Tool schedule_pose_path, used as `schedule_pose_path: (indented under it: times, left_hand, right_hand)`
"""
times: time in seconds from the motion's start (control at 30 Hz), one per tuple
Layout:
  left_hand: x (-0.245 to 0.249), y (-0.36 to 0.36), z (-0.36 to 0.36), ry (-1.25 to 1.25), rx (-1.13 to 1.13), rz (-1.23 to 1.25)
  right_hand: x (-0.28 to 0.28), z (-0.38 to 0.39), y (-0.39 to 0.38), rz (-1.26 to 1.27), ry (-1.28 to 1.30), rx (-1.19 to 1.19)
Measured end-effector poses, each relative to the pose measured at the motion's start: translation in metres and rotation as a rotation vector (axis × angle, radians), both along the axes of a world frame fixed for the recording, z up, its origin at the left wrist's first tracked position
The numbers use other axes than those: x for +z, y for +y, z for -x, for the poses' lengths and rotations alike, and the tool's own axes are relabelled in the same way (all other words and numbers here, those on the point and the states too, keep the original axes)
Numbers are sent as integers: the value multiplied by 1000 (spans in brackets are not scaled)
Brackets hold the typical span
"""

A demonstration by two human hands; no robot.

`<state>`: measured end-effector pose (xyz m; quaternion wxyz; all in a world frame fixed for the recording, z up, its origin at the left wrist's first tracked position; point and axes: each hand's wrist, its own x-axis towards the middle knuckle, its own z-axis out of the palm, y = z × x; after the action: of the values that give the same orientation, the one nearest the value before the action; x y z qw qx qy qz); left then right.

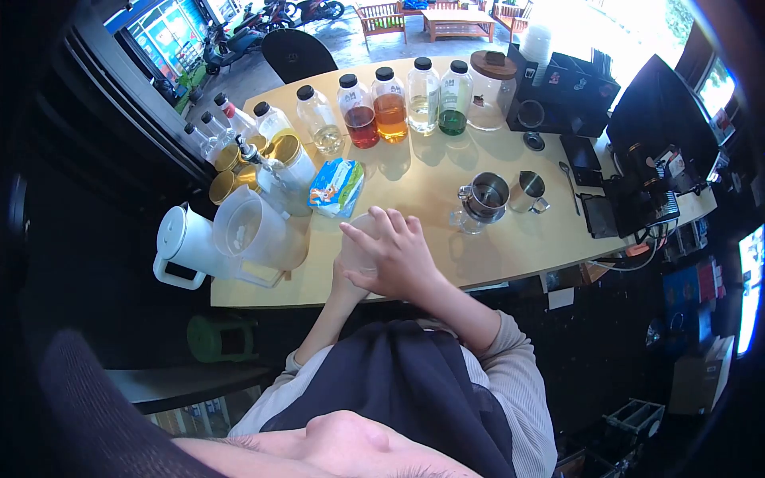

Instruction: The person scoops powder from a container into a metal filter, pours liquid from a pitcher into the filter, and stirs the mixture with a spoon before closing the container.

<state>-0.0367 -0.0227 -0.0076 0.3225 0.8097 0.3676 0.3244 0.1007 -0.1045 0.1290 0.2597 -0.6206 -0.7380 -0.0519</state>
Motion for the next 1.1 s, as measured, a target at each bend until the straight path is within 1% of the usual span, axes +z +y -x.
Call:
schedule_pose_path:
  times: [0.03, 0.1, 0.13, 0.2, 0.23, 0.3, 0.33, 0.37, 0.4, 0.43, 0.5, 0.53, 0.57, 0.6, 0.63, 0.7, 0.73, 0.77, 0.8, 0.83, 0.9, 0.93, 1.0, 1.03, 1.1]
  left_hand:
    - [1, 0, 0, 10, -6, -16]
    - [3, 1, -1, 18, -18, -36]
    - [3, 1, 0, 24, -36, -32]
    - [13, -1, 0, 31, -51, -26]
    - [18, -2, 0, 66, -65, 1]
    - [23, -4, 0, 100, -77, 29]
    - [22, -4, -1, 44, -70, 12]
    - [20, -4, -2, -13, -61, -6]
    - [15, -3, -4, -13, -58, -5]
    - [8, -1, -7, -33, -26, -28]
    - [12, 1, -9, -51, 5, -49]
    - [14, 3, -7, -7, -29, -129]
    - [16, 3, -7, 37, -64, -211]
    - [18, 2, -6, 37, -62, -212]
    - [18, -1, -5, 6, -52, -153]
    - [19, -5, -1, -54, -34, -37]
    - [20, -6, 1, -84, -25, 21]
    - [21, -7, 1, -116, -16, 79]
    - [26, -8, 0, -118, -15, 80]
    - [30, -8, 0, -123, -39, 96]
    - [30, -9, 0, -129, -62, 116]
    - [26, -9, 2, -84, -50, 134]
    - [24, -8, 2, -39, -34, 154]
    - [23, -7, 2, -30, -40, 110]
    - [23, -6, -1, -21, -51, 65]
  right_hand:
    - [5, -8, 2, -4, 2, -3]
    - [13, -25, 9, -62, -22, 175]
    - [10, -30, 15, -64, -23, 172]
    - [1, -35, 26, 55, 127, 501]
    - [-3, -34, 26, 56, 128, 503]
    - [1, -25, 23, -24, 70, 363]
    - [0, -20, 22, -23, 71, 365]
    - [0, -15, 20, -52, 55, 276]
    - [-1, -9, 19, -81, 39, 186]
    - [-3, -1, 17, -79, 40, 189]
    - [-7, 15, 13, -96, -19, -83]
    - [-7, 18, 13, -95, -19, -84]
    - [-6, 21, 13, -48, -43, -138]
    - [-4, 22, 13, -2, -68, -192]
    - [0, 20, 12, -2, -68, -190]
    - [8, 7, 14, 141, -9, -71]
    - [10, -1, 16, 139, -9, -71]
    - [11, -11, 18, 55, -74, 95]
    - [12, -19, 21, -27, -137, 261]
    - [10, -28, 26, -25, -138, 262]
    - [7, -38, 36, 159, 132, 574]
    - [5, -39, 35, 160, 131, 575]
    - [10, -34, 27, 191, 146, 403]
    - [9, -28, 23, 192, 147, 404]
    - [5, -10, 15, 101, -2, 110]
